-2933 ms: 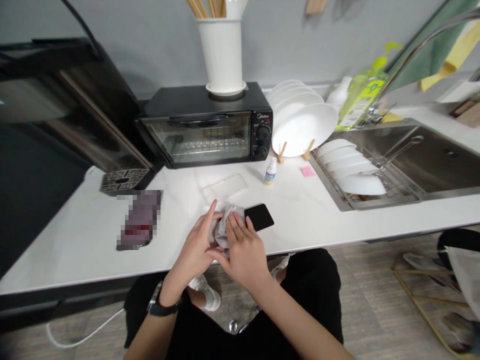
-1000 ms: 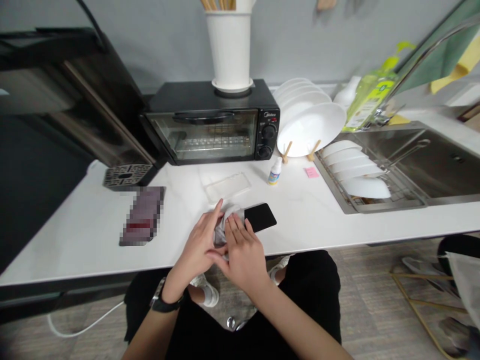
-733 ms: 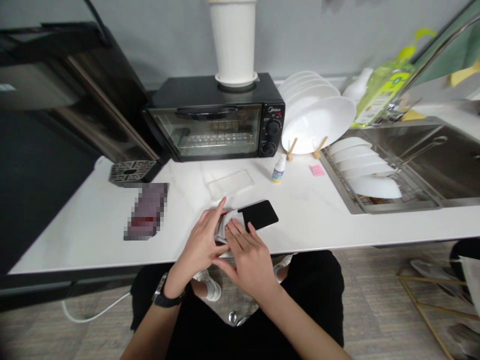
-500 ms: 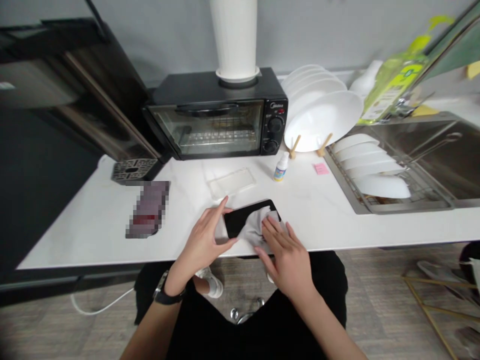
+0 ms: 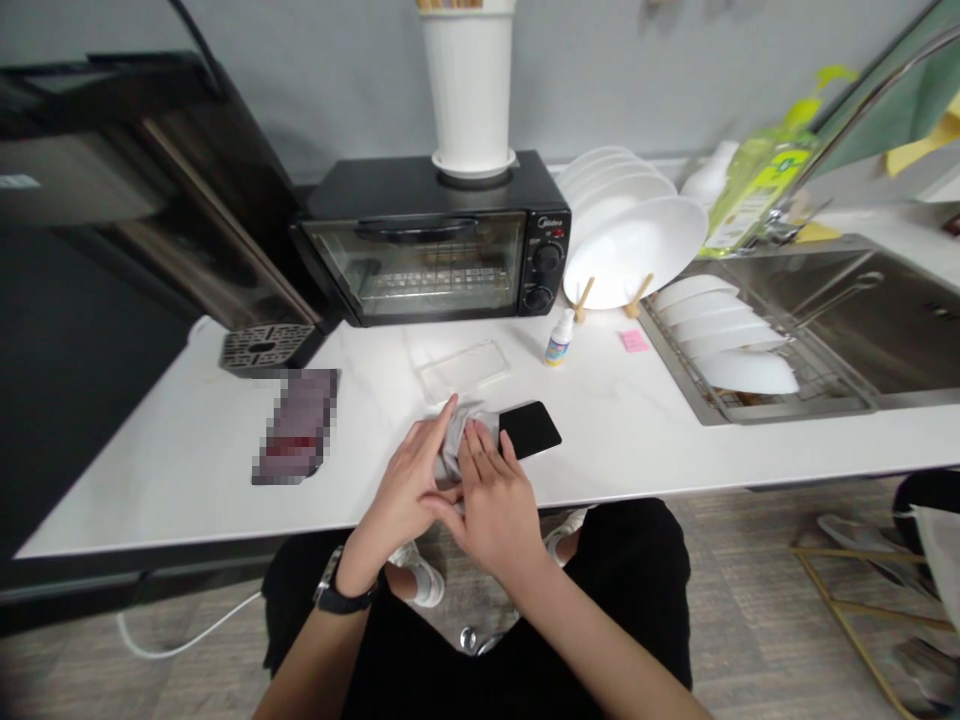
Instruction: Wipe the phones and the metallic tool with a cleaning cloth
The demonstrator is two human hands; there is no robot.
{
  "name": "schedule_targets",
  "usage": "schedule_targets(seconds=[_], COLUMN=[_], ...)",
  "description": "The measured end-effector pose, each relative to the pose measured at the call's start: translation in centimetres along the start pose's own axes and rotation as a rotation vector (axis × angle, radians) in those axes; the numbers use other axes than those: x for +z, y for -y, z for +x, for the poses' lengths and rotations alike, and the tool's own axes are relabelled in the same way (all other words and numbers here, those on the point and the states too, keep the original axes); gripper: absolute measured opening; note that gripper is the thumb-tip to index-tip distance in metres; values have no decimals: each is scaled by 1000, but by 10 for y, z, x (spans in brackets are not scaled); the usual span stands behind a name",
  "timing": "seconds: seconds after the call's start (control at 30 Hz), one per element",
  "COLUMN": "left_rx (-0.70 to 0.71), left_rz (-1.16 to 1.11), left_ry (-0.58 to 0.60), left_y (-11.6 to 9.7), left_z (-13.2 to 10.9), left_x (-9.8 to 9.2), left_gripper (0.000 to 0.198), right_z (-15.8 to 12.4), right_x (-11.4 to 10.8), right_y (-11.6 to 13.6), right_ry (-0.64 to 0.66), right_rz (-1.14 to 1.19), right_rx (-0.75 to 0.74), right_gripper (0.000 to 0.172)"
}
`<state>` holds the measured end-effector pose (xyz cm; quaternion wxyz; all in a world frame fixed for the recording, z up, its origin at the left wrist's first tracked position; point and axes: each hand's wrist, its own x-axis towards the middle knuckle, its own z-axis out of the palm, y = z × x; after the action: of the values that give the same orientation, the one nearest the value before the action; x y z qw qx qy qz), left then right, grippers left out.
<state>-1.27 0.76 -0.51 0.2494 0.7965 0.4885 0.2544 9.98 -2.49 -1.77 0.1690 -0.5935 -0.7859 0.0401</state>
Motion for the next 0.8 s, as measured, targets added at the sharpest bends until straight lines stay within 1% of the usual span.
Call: schedule_targets(seconds=[0.1, 0.2, 0.27, 0.37, 0.47, 0.53, 0.6, 0.63, 0.7, 0.8], left_rx=[-7, -3, -5, -16, -21, -25, -29, -30, -30, -25], left_rz=[17, 26, 26, 27, 20, 13, 4, -1, -14, -26], left_ry=[20, 39, 55, 76, 77, 70, 66, 65, 60, 56], left_y=[-1, -6, -9, -13, -15, -16, -15, -15, -14, -11], left_z=[0, 1, 2, 3, 4, 4, 4, 4, 3, 2], left_x=[0, 1, 1, 1, 1, 2, 2, 2, 1, 1], left_gripper=[75, 74, 76, 76, 73, 71, 70, 70, 71, 70], right_z=[-7, -14, -19, -29, -37, -36, -29, -24, -13, -1], right_x=[-3, -10, -16, -22, -26, -26, -24, -22, -17, -7], right_y=[3, -6, -14, -31, -50, -61, -65, -64, -54, -26], right_ry=[19, 34, 20, -16, -33, -63, -106, -124, -147, -129], right_rz=[50, 81, 85, 79, 69, 51, 31, 24, 24, 65], right_rx=[-54, -101, -96, -45, 30, 102, 165, 187, 189, 93], right_gripper=[55, 50, 46, 44, 44, 43, 43, 44, 47, 51])
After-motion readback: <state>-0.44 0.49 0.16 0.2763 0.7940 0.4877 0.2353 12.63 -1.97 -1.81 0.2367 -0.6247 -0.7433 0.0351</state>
